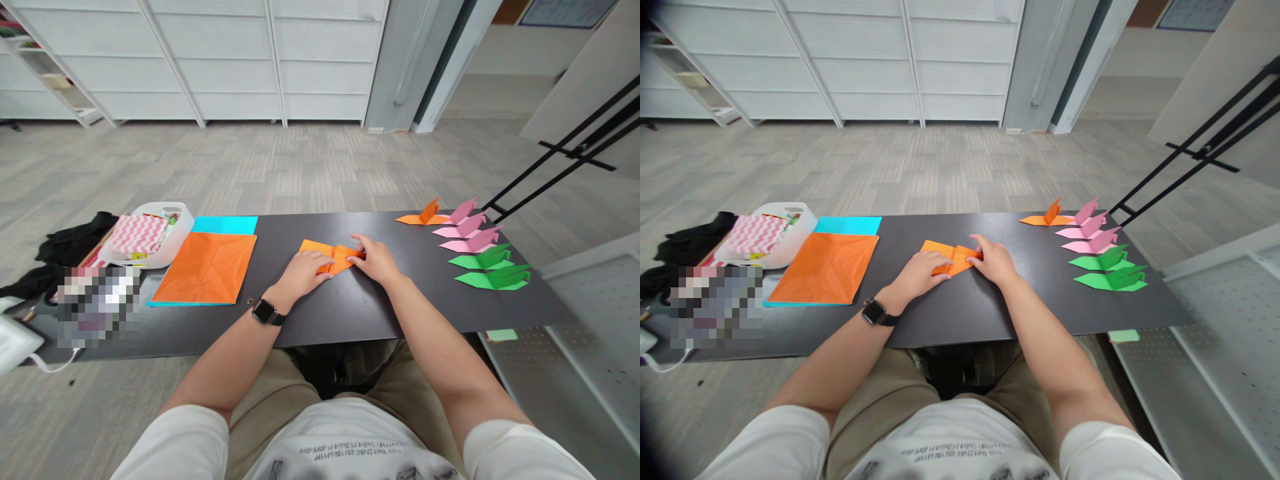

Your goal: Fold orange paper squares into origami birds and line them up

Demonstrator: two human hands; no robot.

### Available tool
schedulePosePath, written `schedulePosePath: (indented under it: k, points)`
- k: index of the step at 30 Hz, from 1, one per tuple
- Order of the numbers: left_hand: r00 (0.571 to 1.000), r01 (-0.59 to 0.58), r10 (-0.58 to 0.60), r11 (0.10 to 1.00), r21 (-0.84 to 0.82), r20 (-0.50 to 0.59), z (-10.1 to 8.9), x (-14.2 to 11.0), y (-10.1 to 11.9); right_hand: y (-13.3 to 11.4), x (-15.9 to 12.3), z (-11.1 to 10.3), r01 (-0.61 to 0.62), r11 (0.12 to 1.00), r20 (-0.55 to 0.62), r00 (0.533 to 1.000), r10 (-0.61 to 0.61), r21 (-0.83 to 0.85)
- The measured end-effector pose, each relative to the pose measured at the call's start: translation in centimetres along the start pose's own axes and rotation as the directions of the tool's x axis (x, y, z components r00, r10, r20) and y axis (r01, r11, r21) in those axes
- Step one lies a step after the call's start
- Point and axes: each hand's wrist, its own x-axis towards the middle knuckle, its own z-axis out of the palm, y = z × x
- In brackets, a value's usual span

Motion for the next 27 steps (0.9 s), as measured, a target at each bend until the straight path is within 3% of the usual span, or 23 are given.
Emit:
schedulePosePath:
  k: [5, 13, 20, 22, 27]
  points:
    - [1.000, 0.002, -0.003, 0.999, 0.034, 0.031, 0.3, -0.1, -0.3, -0.5, 0.0, 0.2, -0.023, 1.000, -0.013, 1.000, 0.023, -0.001]
    - [0.999, 0.040, -0.040, 0.997, 0.073, -0.005, 0.8, 0.3, 0.5, -0.6, 0.3, 0.9, -0.012, 0.997, -0.026, 1.000, 0.010, -0.077]
    - [0.999, 0.001, 0.001, 0.997, 0.074, -0.035, 1.2, 0.5, 0.5, 0.8, 0.1, -0.4, -0.229, 0.960, -0.189, 0.962, 0.197, -0.161]
    - [0.999, 0.003, 0.000, 0.998, 0.070, -0.034, 1.3, 0.5, 0.6, 0.8, -0.1, -0.5, -0.206, 0.970, -0.194, 0.965, 0.178, -0.131]
    - [0.998, 0.012, -0.009, 0.999, 0.043, -0.065, 1.3, 0.5, 0.9, -1.3, -0.5, 0.7, -0.014, 0.990, -0.049, 0.999, 0.007, -0.139]
